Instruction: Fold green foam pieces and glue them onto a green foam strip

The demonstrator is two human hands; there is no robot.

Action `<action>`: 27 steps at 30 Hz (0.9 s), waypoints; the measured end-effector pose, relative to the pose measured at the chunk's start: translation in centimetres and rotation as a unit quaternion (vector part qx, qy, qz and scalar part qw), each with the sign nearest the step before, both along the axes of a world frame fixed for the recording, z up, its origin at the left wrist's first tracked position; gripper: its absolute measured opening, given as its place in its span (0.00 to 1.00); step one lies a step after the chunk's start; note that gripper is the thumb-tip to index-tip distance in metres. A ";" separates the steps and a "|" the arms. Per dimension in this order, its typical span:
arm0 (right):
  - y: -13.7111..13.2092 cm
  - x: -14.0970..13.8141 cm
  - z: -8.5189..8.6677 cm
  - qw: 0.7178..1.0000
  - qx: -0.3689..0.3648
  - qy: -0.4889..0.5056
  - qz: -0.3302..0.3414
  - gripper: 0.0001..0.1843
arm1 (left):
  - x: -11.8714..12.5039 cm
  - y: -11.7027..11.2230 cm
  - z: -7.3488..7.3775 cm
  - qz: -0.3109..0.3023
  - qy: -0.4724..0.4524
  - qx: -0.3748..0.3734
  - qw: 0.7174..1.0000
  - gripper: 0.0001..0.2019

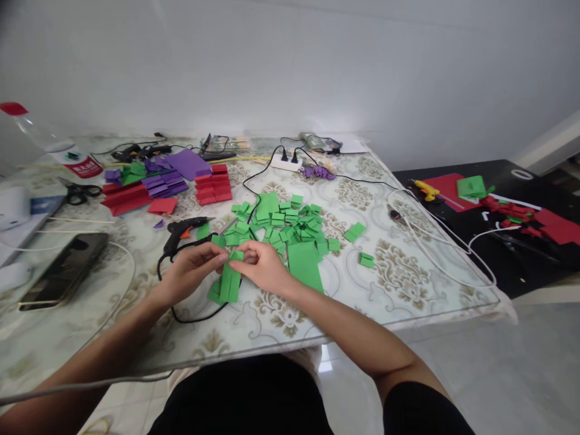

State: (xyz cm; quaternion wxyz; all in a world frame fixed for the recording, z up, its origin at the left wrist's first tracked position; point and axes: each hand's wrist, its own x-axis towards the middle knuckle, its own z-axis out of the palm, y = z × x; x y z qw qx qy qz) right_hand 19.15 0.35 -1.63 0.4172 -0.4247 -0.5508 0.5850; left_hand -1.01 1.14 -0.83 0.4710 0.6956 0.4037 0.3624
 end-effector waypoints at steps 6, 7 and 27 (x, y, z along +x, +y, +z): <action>0.3 0.4 0.3 0.999 0.035 -0.002 0.002 0.11 | -0.1 0.0 -0.2 -0.011 0.018 0.000 1.000 0.15; 0.4 0.4 0.3 0.999 0.045 -0.005 -0.001 0.10 | -0.2 0.0 -0.2 -0.012 0.025 0.002 1.000 0.15; 0.6 0.7 0.3 1.000 -0.017 0.017 0.002 0.12 | -0.3 -0.1 -0.6 -0.001 0.063 0.032 0.998 0.13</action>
